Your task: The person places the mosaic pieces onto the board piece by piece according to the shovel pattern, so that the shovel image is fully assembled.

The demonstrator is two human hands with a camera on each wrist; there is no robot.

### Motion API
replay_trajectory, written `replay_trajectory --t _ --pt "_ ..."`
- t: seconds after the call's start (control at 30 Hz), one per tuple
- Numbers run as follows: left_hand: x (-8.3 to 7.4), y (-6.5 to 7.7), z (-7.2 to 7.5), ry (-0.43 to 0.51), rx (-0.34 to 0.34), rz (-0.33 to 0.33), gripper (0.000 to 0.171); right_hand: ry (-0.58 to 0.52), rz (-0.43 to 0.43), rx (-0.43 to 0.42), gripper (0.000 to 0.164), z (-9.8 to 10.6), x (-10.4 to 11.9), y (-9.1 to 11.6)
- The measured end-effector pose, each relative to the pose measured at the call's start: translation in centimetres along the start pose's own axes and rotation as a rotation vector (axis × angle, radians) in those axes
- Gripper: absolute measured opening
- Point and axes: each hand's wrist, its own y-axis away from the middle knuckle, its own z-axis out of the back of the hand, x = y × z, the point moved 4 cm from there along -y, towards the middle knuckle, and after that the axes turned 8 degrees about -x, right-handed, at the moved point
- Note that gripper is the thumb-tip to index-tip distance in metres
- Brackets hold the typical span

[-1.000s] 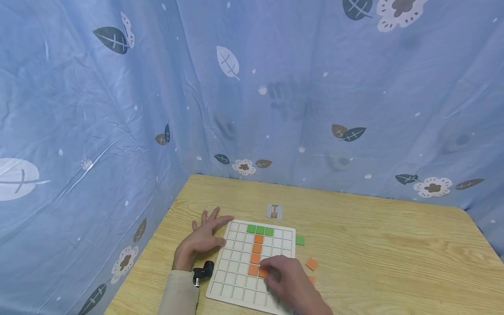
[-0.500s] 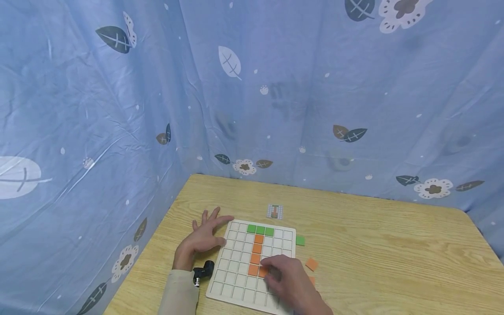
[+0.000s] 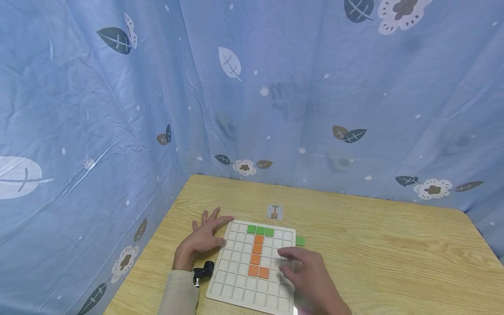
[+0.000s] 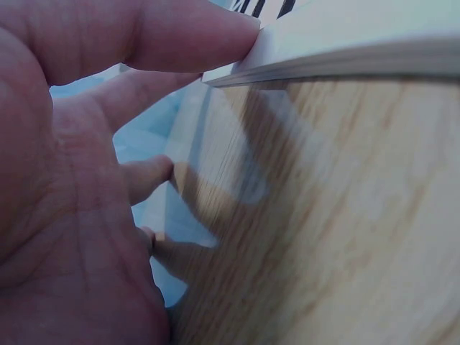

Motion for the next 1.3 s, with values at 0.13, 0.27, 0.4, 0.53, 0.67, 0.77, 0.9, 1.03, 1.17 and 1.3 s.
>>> replay_trajectory --t 0.13,0.27,0.4,0.53,0.67,0.77,0.9,1.03,1.17,1.3 --pt "0.0 0.0 0.0 0.004 0.000 0.000 0.084 0.041 0.061 -0.060 0.033 1.4 -0.7 -0.2" --pt "0.1 0.0 0.0 0.009 0.004 0.001 0.084 0.085 0.041 -0.110 0.032 2.5 -1.6 -0.2" --pt "0.0 0.0 0.0 0.008 0.004 0.001 0.085 0.107 0.044 -0.158 0.032 3.5 -2.5 0.1" --pt "0.1 0.1 0.0 0.000 0.002 0.003 0.085 0.105 0.035 -0.187 0.032 4.3 -3.5 0.5" --pt "0.1 0.1 0.0 -0.003 -0.001 0.002 0.085 0.093 0.005 -0.186 0.032 4.9 -4.6 0.8" --pt "0.1 0.1 0.0 -0.001 -0.001 -0.002 0.084 0.114 -0.030 -0.169 0.031 5.2 -5.2 1.1" --pt "0.1 0.0 0.0 0.000 0.003 -0.007 0.084 0.135 -0.116 -0.110 0.033 5.3 -5.8 1.3" --pt "0.1 0.0 0.0 -0.002 0.005 -0.003 0.084 0.118 -0.216 -0.031 0.036 4.9 -6.2 1.5" --pt "0.1 0.0 0.0 -0.002 0.004 -0.006 0.083 0.084 -0.300 0.027 0.039 4.4 -6.5 1.6" --pt "0.1 0.0 0.0 0.009 0.000 -0.014 0.083 0.024 -0.367 0.058 0.039 3.9 -6.7 1.8"
